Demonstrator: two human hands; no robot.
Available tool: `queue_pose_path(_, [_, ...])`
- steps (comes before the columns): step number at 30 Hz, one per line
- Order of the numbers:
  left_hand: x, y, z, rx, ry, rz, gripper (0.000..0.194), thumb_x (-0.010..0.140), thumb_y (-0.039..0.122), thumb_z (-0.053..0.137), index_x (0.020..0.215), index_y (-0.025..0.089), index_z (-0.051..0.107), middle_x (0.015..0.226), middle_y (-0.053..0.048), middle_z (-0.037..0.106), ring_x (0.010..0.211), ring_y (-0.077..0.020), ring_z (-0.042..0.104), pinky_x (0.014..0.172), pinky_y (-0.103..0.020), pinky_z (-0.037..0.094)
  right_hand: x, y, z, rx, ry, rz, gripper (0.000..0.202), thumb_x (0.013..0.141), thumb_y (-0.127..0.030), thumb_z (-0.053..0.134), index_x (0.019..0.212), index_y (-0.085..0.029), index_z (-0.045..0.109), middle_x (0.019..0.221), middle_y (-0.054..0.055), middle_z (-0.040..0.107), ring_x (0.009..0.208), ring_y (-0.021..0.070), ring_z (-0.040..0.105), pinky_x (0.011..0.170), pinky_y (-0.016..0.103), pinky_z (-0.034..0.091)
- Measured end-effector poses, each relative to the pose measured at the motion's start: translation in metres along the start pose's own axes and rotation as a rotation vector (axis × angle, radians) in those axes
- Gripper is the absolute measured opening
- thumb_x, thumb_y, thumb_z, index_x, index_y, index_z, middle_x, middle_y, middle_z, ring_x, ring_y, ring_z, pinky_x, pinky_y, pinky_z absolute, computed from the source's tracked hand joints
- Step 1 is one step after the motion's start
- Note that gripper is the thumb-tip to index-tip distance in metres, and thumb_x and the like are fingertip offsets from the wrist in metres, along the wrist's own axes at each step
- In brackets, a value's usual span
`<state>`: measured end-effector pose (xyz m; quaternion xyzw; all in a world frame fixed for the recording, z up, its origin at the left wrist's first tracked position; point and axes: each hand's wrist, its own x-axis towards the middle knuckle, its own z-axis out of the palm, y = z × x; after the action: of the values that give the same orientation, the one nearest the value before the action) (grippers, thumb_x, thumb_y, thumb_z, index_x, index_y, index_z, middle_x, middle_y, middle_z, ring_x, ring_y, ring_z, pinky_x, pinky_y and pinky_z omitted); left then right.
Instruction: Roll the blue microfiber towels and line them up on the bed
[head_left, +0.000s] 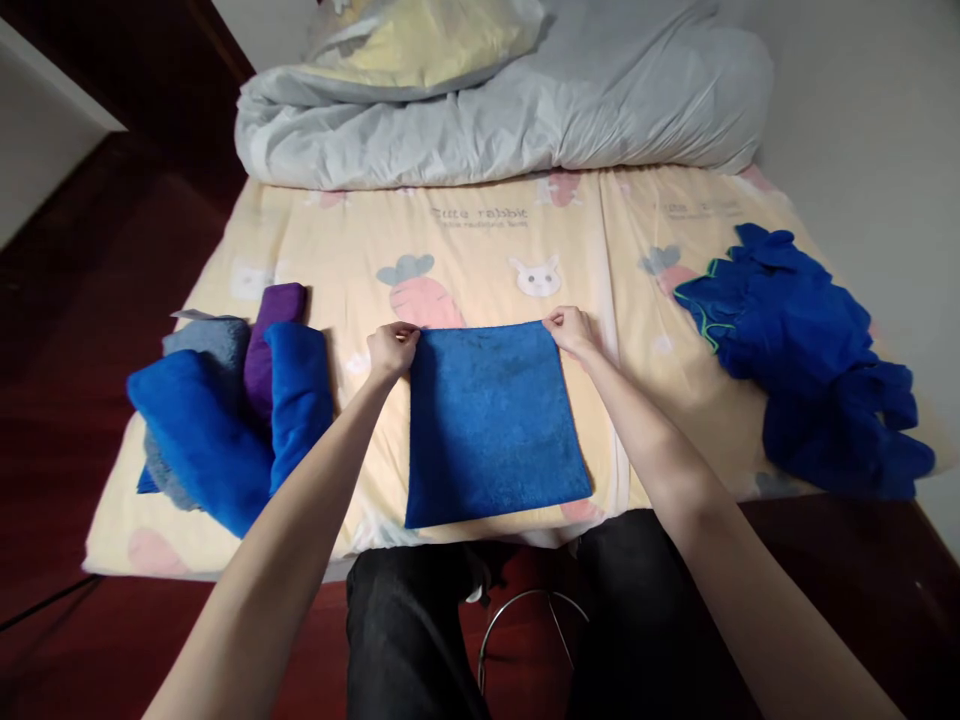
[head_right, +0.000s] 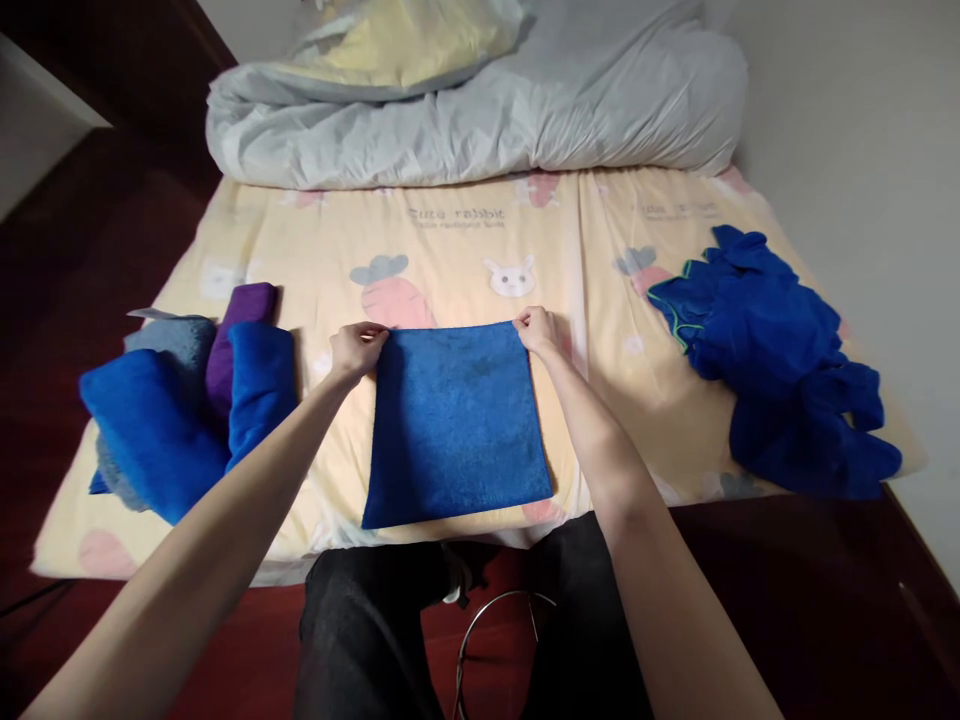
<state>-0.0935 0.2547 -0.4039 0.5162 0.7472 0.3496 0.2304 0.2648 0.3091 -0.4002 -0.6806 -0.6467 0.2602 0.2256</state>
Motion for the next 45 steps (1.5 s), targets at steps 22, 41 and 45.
queue_pose_path(22, [-0.017,0.028,0.016,0.263,0.042,0.284,0.043,0.091,0.025,0.060,0.133,0.019,0.067,0.140,-0.020,0.068,0.137,-0.0391,0.058,0.119,-0.059,0.042,-0.027,-0.032,0.020,-0.229,0.096,-0.243,0.042,0.105,-0.019,0.049,0.144,-0.013,0.066,0.144,0.017,0.067,0.140,0.0324,0.056,0.122,0.050,0.044])
queue_pose_path(41, [-0.277,-0.030,0.002,0.416,-0.209,0.502,0.070,0.109,0.047,0.032,0.169,0.010,0.035,0.178,-0.018,0.025,0.168,-0.0328,0.020,0.137,-0.057,0.017,-0.251,0.033,0.007,-0.365,-0.101,-0.387,0.069,0.112,-0.047,0.038,0.171,-0.011,0.034,0.178,0.014,0.024,0.168,0.0294,0.023,0.138,0.056,0.018])
queue_pose_path(45, [-0.335,-0.059,-0.033,0.383,-0.218,0.384,0.072,0.105,0.044,0.044,0.166,0.008,0.037,0.177,-0.021,0.027,0.166,-0.0372,0.024,0.135,-0.060,0.023,-0.301,0.066,-0.021,-0.330,-0.151,-0.268,0.068,0.107,-0.038,0.045,0.168,-0.007,0.038,0.176,0.017,0.030,0.166,0.0315,0.027,0.136,0.056,0.023])
